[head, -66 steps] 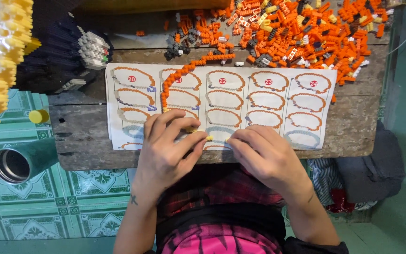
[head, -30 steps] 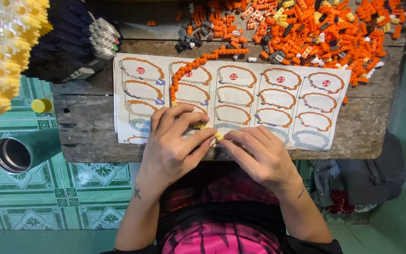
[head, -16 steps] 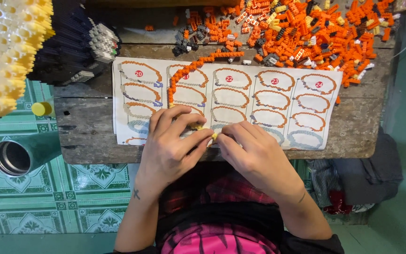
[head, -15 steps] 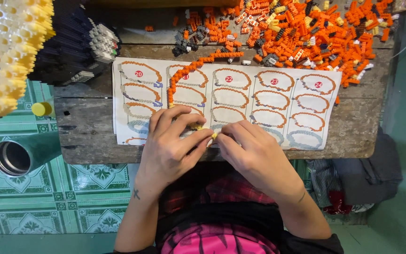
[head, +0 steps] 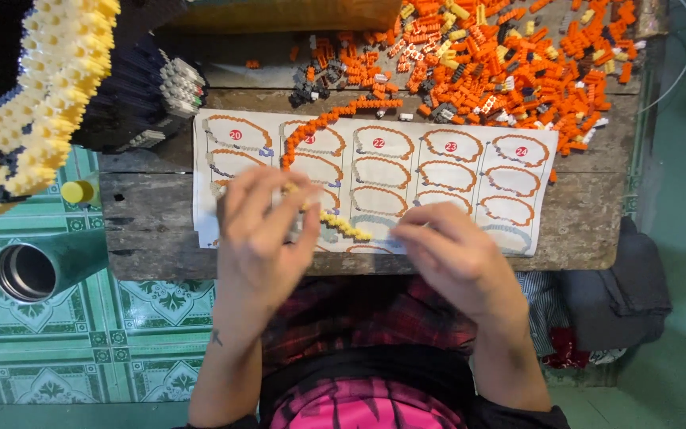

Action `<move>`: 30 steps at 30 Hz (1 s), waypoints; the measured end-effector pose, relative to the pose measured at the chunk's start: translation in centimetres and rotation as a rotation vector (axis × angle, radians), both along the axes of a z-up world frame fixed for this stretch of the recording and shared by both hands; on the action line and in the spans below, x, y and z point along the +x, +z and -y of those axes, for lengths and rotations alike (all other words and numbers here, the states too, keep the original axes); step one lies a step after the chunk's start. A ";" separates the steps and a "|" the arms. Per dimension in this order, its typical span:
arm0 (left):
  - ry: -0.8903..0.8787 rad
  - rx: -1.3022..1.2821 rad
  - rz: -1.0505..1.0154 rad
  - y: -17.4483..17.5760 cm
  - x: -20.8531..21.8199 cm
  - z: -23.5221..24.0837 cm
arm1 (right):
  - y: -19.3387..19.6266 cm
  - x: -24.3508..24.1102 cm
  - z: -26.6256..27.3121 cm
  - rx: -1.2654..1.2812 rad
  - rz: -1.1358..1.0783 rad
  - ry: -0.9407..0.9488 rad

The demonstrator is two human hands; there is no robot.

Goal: Assembling small plastic building blocks into a curved chain following a numbered template on paper.

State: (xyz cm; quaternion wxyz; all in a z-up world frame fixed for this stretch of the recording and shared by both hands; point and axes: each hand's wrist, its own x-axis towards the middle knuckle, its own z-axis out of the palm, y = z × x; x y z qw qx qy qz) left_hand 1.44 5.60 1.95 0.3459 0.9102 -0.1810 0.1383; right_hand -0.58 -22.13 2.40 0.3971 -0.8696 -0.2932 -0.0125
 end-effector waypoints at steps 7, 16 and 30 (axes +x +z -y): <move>0.155 0.331 -0.070 -0.7 4.6 0.4 | 1.2 4.3 2.8 -0.205 0.166 -0.133; 0.068 0.175 -0.125 -0.6 4.5 -0.2 | 0.7 10.8 5.5 -0.469 0.302 -0.223; -0.085 0.159 -0.105 -1.7 2.9 -0.7 | -1.0 15.2 5.5 -0.594 0.419 -0.181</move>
